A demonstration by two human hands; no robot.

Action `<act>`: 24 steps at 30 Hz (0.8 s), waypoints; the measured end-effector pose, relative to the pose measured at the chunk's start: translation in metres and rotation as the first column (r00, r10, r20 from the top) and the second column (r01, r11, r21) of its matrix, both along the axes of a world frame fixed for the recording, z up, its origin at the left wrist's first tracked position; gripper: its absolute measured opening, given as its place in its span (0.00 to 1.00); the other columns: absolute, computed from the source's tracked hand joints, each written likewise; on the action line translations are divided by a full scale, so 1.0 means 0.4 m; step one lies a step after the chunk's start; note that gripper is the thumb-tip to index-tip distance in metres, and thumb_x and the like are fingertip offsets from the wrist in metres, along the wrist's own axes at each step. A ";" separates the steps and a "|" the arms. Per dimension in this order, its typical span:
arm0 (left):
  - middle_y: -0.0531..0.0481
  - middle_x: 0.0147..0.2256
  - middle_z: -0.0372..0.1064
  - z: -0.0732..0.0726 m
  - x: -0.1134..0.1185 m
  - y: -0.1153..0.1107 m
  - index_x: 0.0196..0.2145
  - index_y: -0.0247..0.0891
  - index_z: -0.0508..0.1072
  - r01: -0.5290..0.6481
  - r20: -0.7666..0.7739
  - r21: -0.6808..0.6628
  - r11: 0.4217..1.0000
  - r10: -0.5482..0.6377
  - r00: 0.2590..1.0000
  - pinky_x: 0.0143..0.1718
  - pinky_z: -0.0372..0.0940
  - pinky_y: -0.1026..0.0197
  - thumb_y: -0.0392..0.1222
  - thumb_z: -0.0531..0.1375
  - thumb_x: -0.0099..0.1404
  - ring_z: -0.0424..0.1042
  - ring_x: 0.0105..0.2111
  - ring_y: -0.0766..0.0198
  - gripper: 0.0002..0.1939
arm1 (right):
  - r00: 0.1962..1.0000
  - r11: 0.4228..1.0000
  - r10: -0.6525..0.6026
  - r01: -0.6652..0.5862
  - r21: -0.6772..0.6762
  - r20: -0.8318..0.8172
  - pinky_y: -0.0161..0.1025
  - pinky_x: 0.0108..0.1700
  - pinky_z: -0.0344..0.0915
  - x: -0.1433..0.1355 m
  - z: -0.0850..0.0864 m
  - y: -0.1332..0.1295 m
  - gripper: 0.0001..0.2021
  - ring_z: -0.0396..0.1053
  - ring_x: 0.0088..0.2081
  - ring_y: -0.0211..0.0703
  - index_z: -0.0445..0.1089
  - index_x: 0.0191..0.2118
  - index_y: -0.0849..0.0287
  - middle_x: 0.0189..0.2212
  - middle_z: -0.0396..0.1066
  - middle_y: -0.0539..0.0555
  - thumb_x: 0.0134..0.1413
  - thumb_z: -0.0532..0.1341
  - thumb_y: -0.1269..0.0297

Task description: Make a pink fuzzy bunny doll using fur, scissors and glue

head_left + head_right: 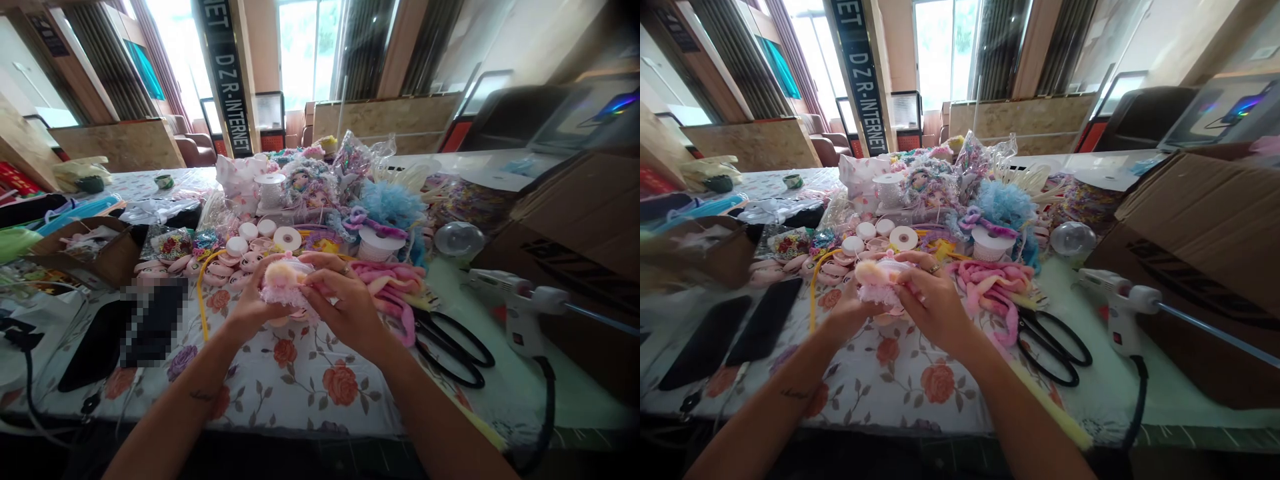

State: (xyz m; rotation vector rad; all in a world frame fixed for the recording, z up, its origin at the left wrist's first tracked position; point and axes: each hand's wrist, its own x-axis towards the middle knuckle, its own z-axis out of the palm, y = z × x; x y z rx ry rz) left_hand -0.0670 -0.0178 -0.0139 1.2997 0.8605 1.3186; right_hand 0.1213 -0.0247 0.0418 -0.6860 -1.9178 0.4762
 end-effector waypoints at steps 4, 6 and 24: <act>0.45 0.46 0.70 0.011 0.006 -0.001 0.53 0.42 0.67 -0.028 -0.008 0.009 1.000 0.028 1.000 0.41 0.67 0.58 0.39 0.73 0.43 0.70 0.43 0.54 0.39 | 0.999 0.998 0.008 -0.010 -0.057 -0.038 0.44 0.51 0.68 0.001 -0.001 0.001 0.04 0.68 0.52 0.47 0.68 0.33 0.55 0.48 0.69 0.58 0.59 0.58 0.69; 0.45 0.49 0.69 0.024 0.011 -0.004 0.54 0.42 0.66 -0.029 -0.008 0.024 0.999 0.029 1.000 0.41 0.67 0.58 0.39 0.73 0.42 0.70 0.43 0.54 0.40 | 1.000 0.999 0.005 -0.006 -0.046 -0.021 0.46 0.53 0.67 0.003 -0.001 0.002 0.03 0.67 0.53 0.47 0.68 0.34 0.55 0.50 0.69 0.58 0.59 0.59 0.69; 0.47 0.53 0.64 0.047 0.006 0.000 0.53 0.45 0.66 -0.073 -0.273 0.196 0.978 0.126 0.954 0.48 0.63 0.58 0.37 0.73 0.42 0.66 0.50 0.52 0.40 | 0.921 0.995 0.004 -0.044 0.094 0.389 0.57 0.59 0.59 0.022 0.039 0.016 0.07 0.60 0.59 0.54 0.72 0.37 0.56 0.54 0.68 0.60 0.60 0.56 0.71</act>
